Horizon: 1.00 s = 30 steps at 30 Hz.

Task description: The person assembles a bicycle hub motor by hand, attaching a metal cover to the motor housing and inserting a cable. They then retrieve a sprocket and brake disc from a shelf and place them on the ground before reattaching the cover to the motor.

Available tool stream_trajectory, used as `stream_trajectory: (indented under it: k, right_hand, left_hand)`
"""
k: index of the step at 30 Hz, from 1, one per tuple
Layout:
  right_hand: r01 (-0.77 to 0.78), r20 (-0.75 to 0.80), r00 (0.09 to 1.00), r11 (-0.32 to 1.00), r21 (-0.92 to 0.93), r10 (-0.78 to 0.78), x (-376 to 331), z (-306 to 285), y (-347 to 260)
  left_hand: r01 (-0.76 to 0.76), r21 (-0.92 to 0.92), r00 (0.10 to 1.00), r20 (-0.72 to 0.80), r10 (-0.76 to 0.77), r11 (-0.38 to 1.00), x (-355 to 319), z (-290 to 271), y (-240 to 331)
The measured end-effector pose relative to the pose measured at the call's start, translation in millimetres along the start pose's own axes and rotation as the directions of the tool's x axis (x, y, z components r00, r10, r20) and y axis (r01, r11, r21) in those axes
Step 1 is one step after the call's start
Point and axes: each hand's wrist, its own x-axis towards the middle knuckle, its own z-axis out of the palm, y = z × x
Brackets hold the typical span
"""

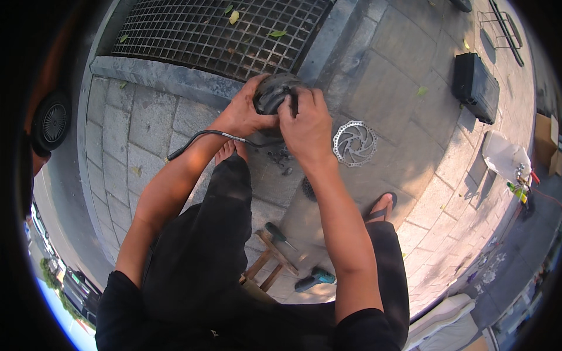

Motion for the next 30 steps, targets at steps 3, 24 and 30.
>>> stream_trajectory:
  k: [3,24,30]
  right_hand:
    - [-0.036,0.015,0.999,0.999,0.037,0.035,-0.4,-2.4,-1.3]
    - [-0.121,0.033,0.993,0.976,0.181,0.117,-9.1,-12.4,-0.7]
    - [-0.169,0.026,0.986,0.975,0.145,0.167,-5.8,-13.0,-10.8]
  left_hand:
    - [0.046,-0.077,0.999,0.023,-0.044,0.996,-2.6,-1.9,12.3]
    - [-0.089,0.109,0.983,-0.151,0.105,0.99,-26.0,22.2,17.9]
    - [-0.134,0.193,0.97,-0.174,0.168,0.972,-28.3,28.1,18.1]
